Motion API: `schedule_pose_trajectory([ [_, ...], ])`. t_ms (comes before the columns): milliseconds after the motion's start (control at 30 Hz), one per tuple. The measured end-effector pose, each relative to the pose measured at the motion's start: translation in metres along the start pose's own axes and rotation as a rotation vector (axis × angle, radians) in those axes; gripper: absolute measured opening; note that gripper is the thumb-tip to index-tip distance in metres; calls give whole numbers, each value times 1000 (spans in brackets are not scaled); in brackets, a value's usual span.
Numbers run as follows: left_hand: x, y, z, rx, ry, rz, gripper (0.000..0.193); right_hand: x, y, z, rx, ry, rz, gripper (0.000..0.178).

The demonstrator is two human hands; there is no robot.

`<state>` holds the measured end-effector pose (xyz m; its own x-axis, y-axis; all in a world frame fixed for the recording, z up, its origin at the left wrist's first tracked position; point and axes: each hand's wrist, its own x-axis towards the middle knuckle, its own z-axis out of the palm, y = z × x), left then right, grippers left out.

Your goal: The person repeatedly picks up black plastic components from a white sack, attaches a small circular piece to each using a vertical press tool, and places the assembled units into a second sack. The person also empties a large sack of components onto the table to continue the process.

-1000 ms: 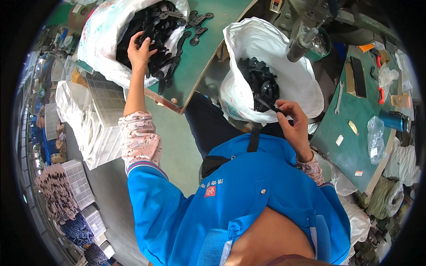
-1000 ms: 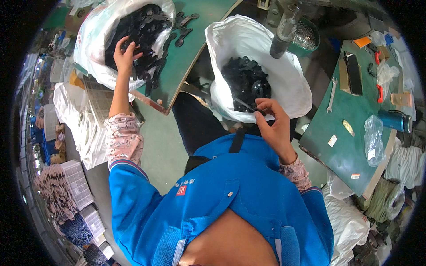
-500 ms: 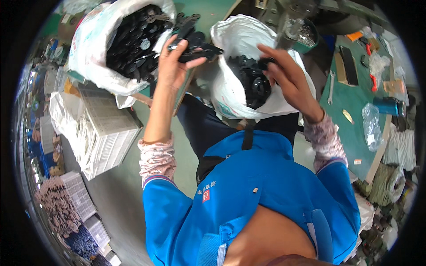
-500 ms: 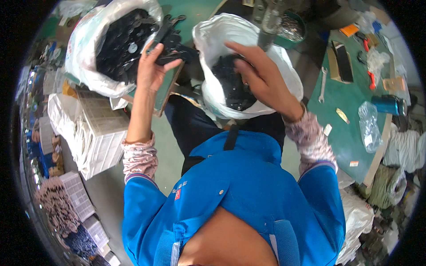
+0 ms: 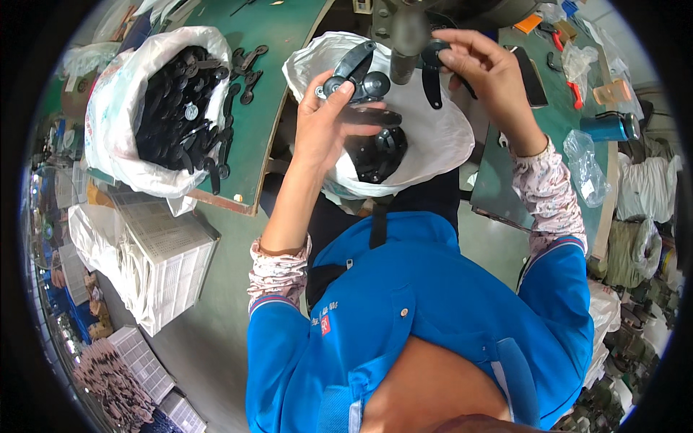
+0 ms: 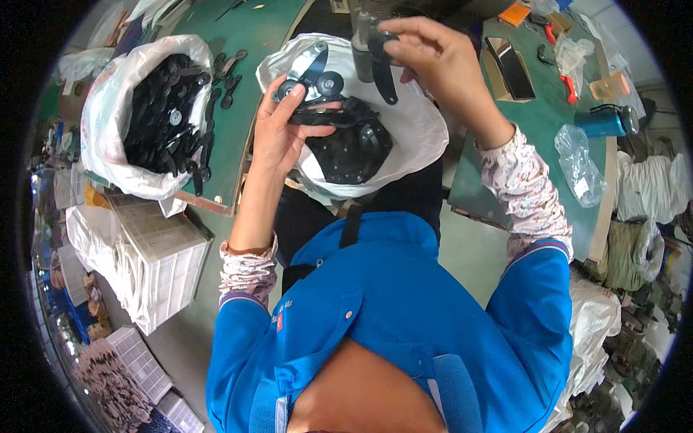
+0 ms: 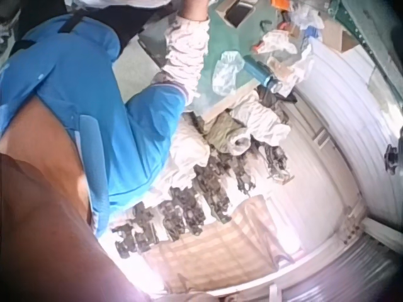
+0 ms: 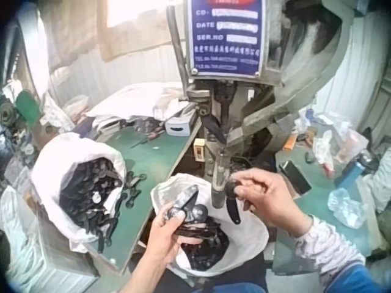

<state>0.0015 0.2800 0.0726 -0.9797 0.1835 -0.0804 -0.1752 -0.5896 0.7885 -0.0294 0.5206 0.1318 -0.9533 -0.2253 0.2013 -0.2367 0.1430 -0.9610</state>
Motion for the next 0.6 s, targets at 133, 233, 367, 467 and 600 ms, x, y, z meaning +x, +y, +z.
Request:
schedule_pose_trajectory([
  [133,0,-5,4,46,6,-15,35,33,-29,-4,63,21,-57,27],
  [233,-2,-3,8,83,10,-18,33,61,-39,-1,183,55,28,23],
  [367,-6,1,8,163,-8,-42,29,77,-62,1,-9,6,314,21],
  [467,-6,4,2,239,-19,-74,29,73,-36,-1,134,-77,341,27],
  [600,-9,8,-5,375,-92,-146,30,21,2,-2,-65,-254,182,32],
])
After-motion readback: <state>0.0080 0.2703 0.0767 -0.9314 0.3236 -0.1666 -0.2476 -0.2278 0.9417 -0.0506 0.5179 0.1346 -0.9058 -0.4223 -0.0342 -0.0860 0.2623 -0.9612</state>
